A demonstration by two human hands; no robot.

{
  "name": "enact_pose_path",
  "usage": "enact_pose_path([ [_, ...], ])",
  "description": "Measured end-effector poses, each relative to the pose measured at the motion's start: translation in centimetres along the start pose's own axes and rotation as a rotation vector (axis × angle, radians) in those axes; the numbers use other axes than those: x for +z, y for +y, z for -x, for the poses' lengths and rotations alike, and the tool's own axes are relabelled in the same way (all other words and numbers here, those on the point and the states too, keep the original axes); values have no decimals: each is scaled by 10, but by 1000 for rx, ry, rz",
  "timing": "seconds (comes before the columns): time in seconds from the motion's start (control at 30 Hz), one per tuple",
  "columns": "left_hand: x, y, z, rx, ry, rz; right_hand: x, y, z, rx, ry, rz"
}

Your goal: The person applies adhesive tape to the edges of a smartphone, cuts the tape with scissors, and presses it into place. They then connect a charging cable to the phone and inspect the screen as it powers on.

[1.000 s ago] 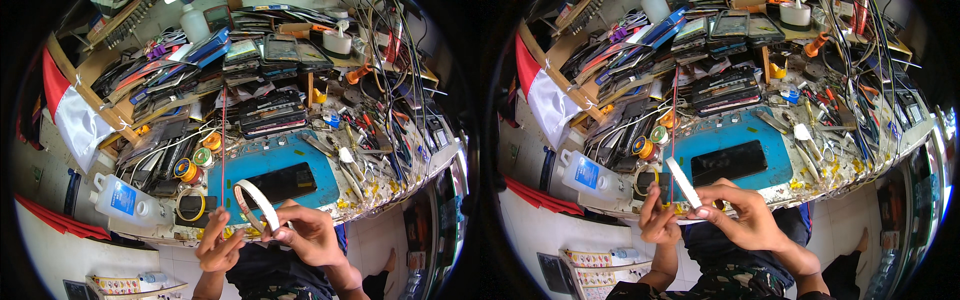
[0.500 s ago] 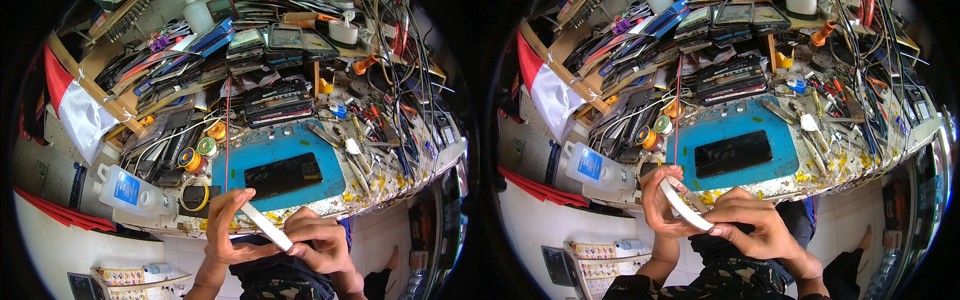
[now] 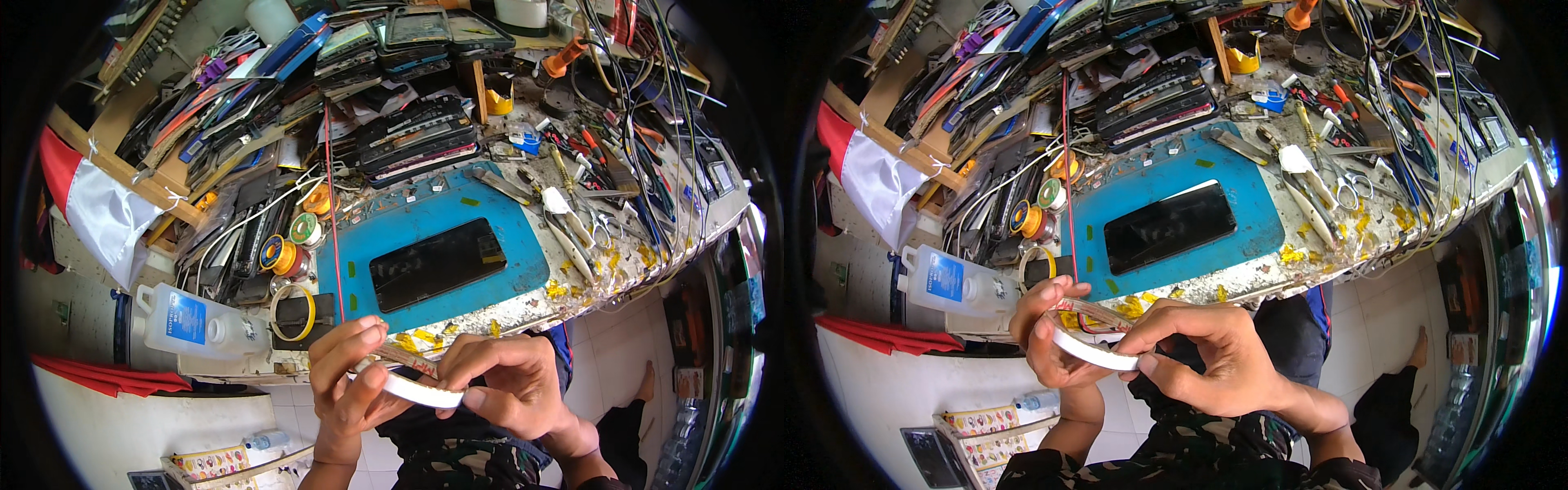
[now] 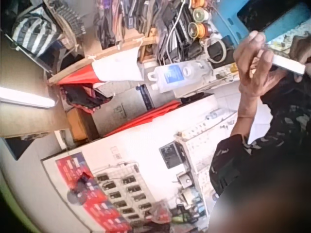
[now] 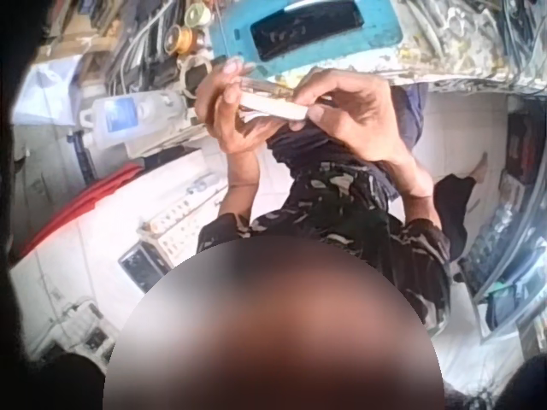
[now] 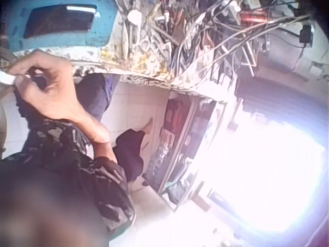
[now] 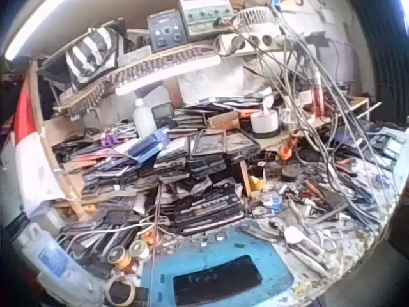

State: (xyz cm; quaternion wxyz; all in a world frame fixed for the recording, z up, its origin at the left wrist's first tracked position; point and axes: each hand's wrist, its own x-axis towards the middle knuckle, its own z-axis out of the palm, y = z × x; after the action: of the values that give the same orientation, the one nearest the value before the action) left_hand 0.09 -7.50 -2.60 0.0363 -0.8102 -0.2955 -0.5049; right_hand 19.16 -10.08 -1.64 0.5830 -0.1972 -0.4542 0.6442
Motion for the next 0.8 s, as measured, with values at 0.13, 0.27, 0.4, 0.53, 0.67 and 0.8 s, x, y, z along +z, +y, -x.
enact_pose_path([
  [0.13,4,0,1,6,36,31,3,1,1,36,14,-95],
  [0.27,5,-1,3,8,48,12,4,2,1,84,44,-188],
  [0.4,2,1,4,-16,27,45,3,4,0,49,28,-194],
  [0.53,2,1,3,-14,40,30,4,5,-1,56,55,-206],
  [0.67,3,0,2,-12,56,49,5,5,-2,39,48,-186],
  [0.8,4,-1,4,-9,56,26,5,3,-1,77,76,-228],
])
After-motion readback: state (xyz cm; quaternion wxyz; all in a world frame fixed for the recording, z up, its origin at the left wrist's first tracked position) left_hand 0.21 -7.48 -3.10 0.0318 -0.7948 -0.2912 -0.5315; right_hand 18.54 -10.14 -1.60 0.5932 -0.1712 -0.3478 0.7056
